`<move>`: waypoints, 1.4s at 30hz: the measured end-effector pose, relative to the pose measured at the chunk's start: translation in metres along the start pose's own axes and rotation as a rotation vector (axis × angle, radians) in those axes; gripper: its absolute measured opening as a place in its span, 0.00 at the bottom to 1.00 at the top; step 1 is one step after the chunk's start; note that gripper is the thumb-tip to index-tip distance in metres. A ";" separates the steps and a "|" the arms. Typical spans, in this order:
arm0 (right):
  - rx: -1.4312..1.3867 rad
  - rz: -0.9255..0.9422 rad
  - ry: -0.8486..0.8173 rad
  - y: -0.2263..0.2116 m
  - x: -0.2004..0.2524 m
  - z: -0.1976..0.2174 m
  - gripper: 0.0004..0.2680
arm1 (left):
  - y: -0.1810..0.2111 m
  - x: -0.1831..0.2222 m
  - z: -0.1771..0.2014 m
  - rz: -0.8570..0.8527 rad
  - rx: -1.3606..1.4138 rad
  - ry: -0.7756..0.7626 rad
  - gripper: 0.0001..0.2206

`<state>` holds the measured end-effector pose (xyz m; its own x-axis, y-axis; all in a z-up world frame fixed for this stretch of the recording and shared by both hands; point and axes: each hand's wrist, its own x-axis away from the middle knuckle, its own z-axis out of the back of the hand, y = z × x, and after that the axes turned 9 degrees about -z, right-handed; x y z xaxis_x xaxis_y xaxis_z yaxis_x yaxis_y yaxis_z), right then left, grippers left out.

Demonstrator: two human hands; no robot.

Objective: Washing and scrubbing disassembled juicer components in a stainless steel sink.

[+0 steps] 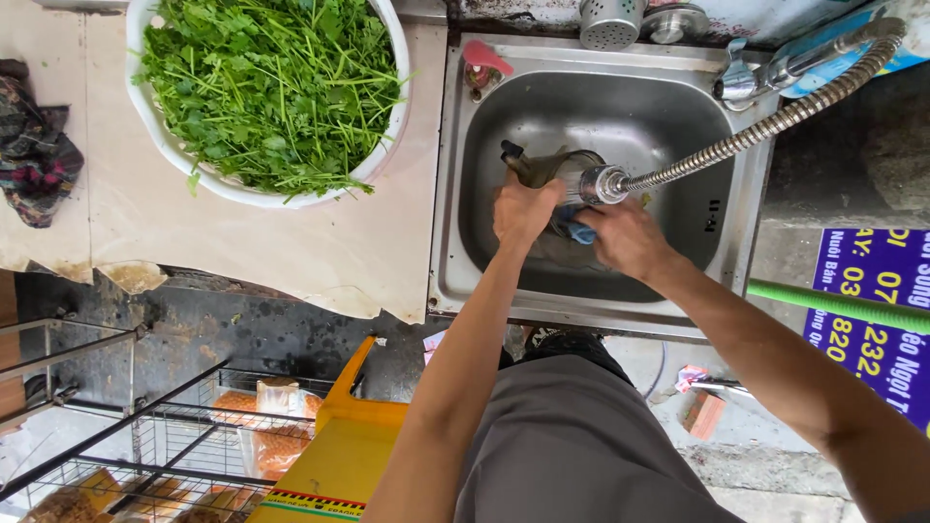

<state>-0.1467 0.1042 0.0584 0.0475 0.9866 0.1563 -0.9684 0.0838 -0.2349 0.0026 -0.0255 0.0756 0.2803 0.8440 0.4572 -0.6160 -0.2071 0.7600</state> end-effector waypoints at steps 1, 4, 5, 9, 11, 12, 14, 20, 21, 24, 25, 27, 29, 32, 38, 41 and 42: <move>-0.059 -0.098 -0.103 0.005 0.003 0.012 0.18 | 0.004 0.002 0.000 0.090 0.009 -0.045 0.40; -0.179 -0.413 -0.309 0.028 0.004 0.041 0.23 | 0.006 0.000 0.009 0.046 -0.176 -0.003 0.42; -0.178 -0.414 -0.312 0.045 0.003 0.031 0.23 | 0.004 -0.003 0.012 0.047 -0.175 -0.006 0.42; -0.125 -0.385 0.122 0.068 -0.012 0.018 0.18 | -0.003 -0.016 0.019 -0.038 -0.351 -0.154 0.43; -0.044 -0.229 0.269 0.068 -0.030 0.001 0.22 | -0.007 -0.018 0.021 -0.068 -0.472 -0.229 0.44; -0.561 -0.209 0.157 0.075 -0.043 -0.019 0.20 | -0.009 -0.018 0.022 -0.094 -0.388 -0.296 0.40; -1.075 -0.178 0.028 0.081 -0.070 -0.049 0.18 | -0.014 -0.019 0.018 -0.119 -0.302 -0.359 0.36; -1.147 -0.533 -0.311 0.027 -0.103 -0.031 0.13 | -0.043 -0.023 0.008 -0.154 -0.195 -0.364 0.25; -0.994 -0.352 -0.158 0.022 -0.101 -0.028 0.13 | -0.048 -0.023 0.007 -0.161 -0.147 -0.374 0.24; -0.715 -0.050 0.085 0.022 -0.094 -0.031 0.11 | -0.055 -0.025 0.006 -0.161 -0.084 -0.380 0.23; -0.599 0.067 0.181 0.023 -0.092 -0.036 0.09 | -0.057 -0.024 0.006 -0.154 -0.076 -0.378 0.24; -0.981 -0.110 0.059 0.023 -0.085 -0.024 0.17 | -0.059 -0.028 0.006 -0.146 -0.084 -0.369 0.25; -1.355 -0.296 -0.070 0.046 -0.082 -0.039 0.25 | -0.061 -0.033 0.007 -0.142 -0.094 -0.358 0.27; -0.910 0.066 -0.131 0.090 -0.072 -0.072 0.21 | -0.064 -0.041 0.002 -0.188 -0.077 -0.373 0.29; -0.453 -0.011 -0.085 0.142 -0.063 -0.118 0.23 | -0.075 -0.065 -0.007 -0.349 -0.019 -0.557 0.28; -0.233 -0.076 -0.233 0.133 -0.069 -0.107 0.12 | -0.081 -0.076 -0.011 -0.425 0.002 -0.542 0.21; -0.286 -0.152 -0.304 0.132 -0.068 -0.102 0.12 | -0.076 -0.071 -0.007 -0.400 -0.023 -0.541 0.21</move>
<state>-0.2528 0.0627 -0.0806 0.0685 0.8777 0.4744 -0.8472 0.3023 -0.4370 0.0243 -0.0662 -0.0180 0.8157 0.4858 0.3140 -0.4021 0.0860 0.9115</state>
